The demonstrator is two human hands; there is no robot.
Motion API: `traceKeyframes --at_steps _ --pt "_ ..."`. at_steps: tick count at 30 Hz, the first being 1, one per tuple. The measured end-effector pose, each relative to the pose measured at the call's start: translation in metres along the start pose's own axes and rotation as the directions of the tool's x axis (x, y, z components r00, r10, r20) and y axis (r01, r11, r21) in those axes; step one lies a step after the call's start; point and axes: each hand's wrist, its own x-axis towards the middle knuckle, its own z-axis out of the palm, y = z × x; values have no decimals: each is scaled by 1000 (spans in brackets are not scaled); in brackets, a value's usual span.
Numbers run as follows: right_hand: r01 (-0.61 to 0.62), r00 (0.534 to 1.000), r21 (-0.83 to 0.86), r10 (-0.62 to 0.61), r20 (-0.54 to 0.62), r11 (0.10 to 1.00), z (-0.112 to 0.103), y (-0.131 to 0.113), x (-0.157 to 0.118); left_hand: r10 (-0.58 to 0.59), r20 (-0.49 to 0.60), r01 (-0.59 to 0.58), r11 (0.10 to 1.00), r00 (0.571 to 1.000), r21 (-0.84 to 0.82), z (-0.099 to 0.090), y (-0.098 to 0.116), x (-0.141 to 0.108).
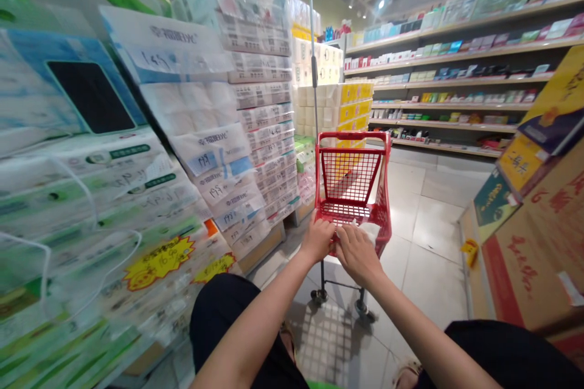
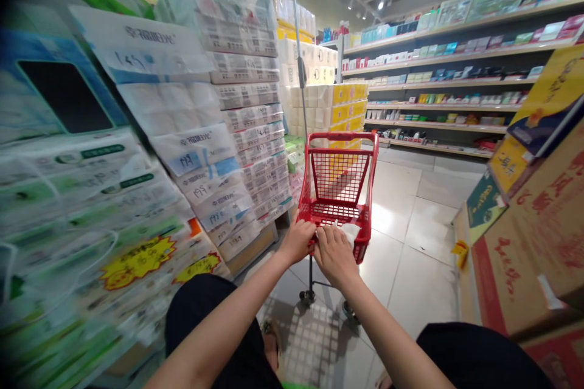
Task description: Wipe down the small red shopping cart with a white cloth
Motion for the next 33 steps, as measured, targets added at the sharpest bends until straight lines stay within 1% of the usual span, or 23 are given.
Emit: traceKeyframes --at_steps 2,5,8,10,11,12,14,16,19,22,25,27,29,31,33 --pt "25 998 10 -26 53 1000 -3 17 -2 10 2 -10 1000 1000 9 -1 -2 0" --pt "46 994 -21 -43 98 999 -12 56 -13 21 4 -21 1000 1000 0 -1 -5 0" --pt "91 994 -62 -87 63 994 -21 96 -28 20 0 -20 1000 1000 -16 0 -5 1" --pt "107 994 -80 -105 27 991 -23 113 -36 28 0 -28 999 1000 -22 1 -2 3" --pt "103 995 -82 -102 12 991 -23 118 -40 32 2 -32 999 999 -25 1 0 4" --pt "92 996 -79 -92 3 993 -21 119 -42 35 5 -35 999 999 -29 2 3 5" --pt "49 999 -73 -50 -15 996 -16 113 -44 30 10 -29 999 1000 -31 3 10 6" --pt "-18 999 -83 15 -38 996 -11 97 -42 14 14 -13 1000 1000 -18 3 18 7" --pt "-96 995 -104 91 -51 990 -3 65 -36 -4 19 4 1000 1000 -1 4 27 7" --pt "-76 997 -102 73 -33 992 5 36 -25 -8 16 8 1000 1000 -21 3 32 7" --pt "-30 999 -84 28 -23 996 11 17 -15 23 -4 -23 998 1000 -52 1 32 6" --pt "10 1000 -62 -11 -19 998 11 13 -11 40 -16 -41 997 999 -66 -2 29 5" --pt "64 998 -41 -64 -2 997 8 18 -10 46 -16 -48 995 999 -92 -4 24 3" --pt "107 994 -21 -106 30 994 1 31 -12 57 -7 -58 990 998 -127 -7 18 2" --pt "114 992 -11 -113 51 993 -8 50 -18 76 1 -75 985 997 -152 -9 14 1"
